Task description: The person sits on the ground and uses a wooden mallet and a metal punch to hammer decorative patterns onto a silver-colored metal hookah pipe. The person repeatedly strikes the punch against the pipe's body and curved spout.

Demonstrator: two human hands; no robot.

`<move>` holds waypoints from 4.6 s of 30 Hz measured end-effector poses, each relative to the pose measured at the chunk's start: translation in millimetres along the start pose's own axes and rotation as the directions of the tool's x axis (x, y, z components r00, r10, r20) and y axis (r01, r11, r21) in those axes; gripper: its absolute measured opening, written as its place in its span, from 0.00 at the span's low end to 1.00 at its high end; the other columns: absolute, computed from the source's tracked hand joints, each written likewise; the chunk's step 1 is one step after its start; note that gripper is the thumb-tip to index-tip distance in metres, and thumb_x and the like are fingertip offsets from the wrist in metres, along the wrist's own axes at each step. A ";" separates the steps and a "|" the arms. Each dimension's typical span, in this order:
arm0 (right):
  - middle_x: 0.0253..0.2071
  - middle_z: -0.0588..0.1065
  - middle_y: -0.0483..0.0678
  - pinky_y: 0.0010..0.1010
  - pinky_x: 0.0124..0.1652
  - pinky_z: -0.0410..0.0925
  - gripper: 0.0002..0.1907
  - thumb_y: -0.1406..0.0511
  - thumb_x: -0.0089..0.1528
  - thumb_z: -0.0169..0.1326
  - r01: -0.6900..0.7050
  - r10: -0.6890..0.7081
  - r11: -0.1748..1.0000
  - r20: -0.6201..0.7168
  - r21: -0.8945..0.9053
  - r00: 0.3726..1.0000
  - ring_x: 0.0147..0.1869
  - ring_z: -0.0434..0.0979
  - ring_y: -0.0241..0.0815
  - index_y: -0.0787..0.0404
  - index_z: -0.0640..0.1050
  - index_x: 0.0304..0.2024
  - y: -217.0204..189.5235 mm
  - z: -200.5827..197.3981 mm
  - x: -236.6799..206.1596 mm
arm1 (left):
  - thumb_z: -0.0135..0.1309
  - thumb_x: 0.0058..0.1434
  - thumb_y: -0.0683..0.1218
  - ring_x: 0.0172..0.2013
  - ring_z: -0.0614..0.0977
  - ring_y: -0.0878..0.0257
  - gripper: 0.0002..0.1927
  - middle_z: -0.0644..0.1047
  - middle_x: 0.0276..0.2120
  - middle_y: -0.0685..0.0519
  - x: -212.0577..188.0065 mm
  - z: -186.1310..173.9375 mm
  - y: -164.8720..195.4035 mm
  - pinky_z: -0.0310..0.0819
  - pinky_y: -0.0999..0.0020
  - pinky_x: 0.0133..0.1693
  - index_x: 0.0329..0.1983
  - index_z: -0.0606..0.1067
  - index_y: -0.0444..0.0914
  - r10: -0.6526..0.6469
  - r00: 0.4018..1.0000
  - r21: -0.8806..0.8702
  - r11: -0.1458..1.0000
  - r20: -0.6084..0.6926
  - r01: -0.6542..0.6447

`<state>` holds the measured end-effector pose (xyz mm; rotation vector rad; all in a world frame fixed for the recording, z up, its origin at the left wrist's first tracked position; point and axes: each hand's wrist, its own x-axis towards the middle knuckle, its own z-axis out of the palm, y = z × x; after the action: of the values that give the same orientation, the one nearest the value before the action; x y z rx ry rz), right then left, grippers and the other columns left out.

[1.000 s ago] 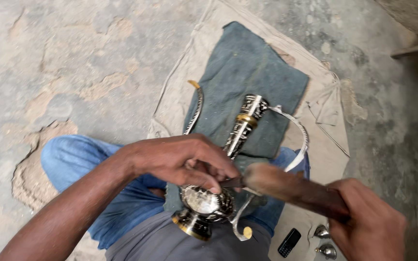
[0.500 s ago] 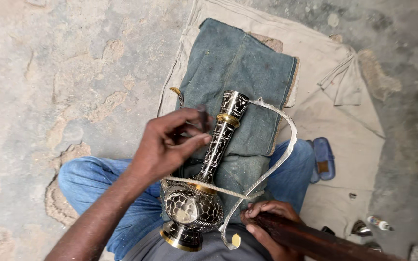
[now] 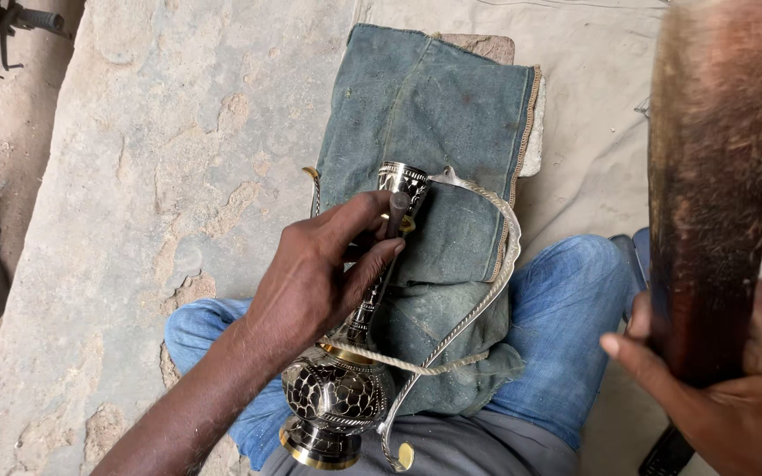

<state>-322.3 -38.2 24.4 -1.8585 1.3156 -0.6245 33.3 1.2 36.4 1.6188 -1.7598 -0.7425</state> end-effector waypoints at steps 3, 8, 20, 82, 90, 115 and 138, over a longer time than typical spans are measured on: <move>0.38 0.78 0.53 0.31 0.43 0.79 0.34 0.75 0.53 0.65 0.005 -0.004 0.991 0.010 -0.136 1.000 0.42 0.84 0.42 0.71 0.68 0.61 -24.7 -2.0 19.2 | 0.58 0.68 0.43 0.46 0.87 0.51 0.19 0.82 0.48 0.43 -4.4 4.7 3.2 0.88 0.62 0.43 0.60 0.71 0.37 0.051 0.998 0.071 0.996 -0.042 -0.048; 0.44 0.80 0.57 0.30 0.41 0.76 0.31 0.73 0.54 0.64 0.152 -0.112 0.913 0.125 -0.380 0.986 0.43 0.85 0.44 0.68 0.74 0.61 -66.0 -7.1 49.6 | 0.61 0.65 0.44 0.43 0.88 0.54 0.21 0.82 0.46 0.45 -6.5 6.6 5.0 0.88 0.63 0.43 0.60 0.73 0.38 -0.017 0.998 0.054 0.998 -0.062 0.020; 0.38 0.81 0.53 0.32 0.36 0.78 0.40 0.68 0.55 0.66 0.127 -0.078 0.941 0.164 -0.315 0.983 0.37 0.85 0.41 0.60 0.70 0.70 -84.0 -3.0 60.4 | 0.62 0.64 0.45 0.41 0.88 0.56 0.20 0.82 0.44 0.47 -1.3 2.1 1.4 0.86 0.62 0.41 0.59 0.74 0.39 -0.022 1.000 0.044 0.999 -0.005 0.022; 0.38 0.82 0.50 0.26 0.28 0.76 0.34 0.65 0.56 0.63 0.388 -0.253 0.853 0.374 -0.348 0.892 0.32 0.85 0.38 0.60 0.74 0.66 -86.1 6.8 93.4 | 0.62 0.65 0.42 0.43 0.87 0.55 0.21 0.82 0.46 0.45 -3.4 1.1 11.6 0.85 0.63 0.41 0.60 0.73 0.36 -0.005 0.997 -0.005 1.000 -0.071 0.005; 0.35 0.79 0.50 0.25 0.30 0.74 0.35 0.65 0.60 0.64 0.371 -0.282 0.877 0.300 -0.304 0.912 0.33 0.82 0.39 0.62 0.70 0.68 -75.2 9.2 91.4 | 0.62 0.64 0.42 0.41 0.88 0.55 0.19 0.82 0.45 0.45 -3.9 1.8 13.6 0.85 0.63 0.39 0.58 0.74 0.38 -0.063 0.996 -0.021 0.998 -0.055 0.062; 0.33 0.81 0.51 0.29 0.30 0.75 0.41 0.65 0.57 0.66 0.235 -0.115 0.899 0.318 -0.371 0.941 0.34 0.83 0.41 0.61 0.66 0.72 -75.7 -5.1 68.8 | 0.65 0.64 0.42 0.38 0.88 0.57 0.19 0.82 0.38 0.46 -16.2 5.9 12.1 0.85 0.62 0.38 0.56 0.73 0.37 -0.160 0.984 0.012 0.987 -0.079 0.162; 0.30 0.78 0.49 0.29 0.26 0.74 0.32 0.64 0.57 0.64 0.230 -0.080 0.910 0.398 -0.345 0.914 0.27 0.82 0.39 0.58 0.71 0.63 -101.1 7.8 74.6 | 0.62 0.63 0.39 0.41 0.87 0.57 0.22 0.81 0.43 0.47 -15.4 10.4 11.8 0.88 0.67 0.38 0.60 0.73 0.38 -0.059 0.992 0.025 0.998 -0.108 0.062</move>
<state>-233.4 -87.6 98.7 -2.2844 1.0885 -0.0666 18.5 17.4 37.6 1.7051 -1.6590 -0.6483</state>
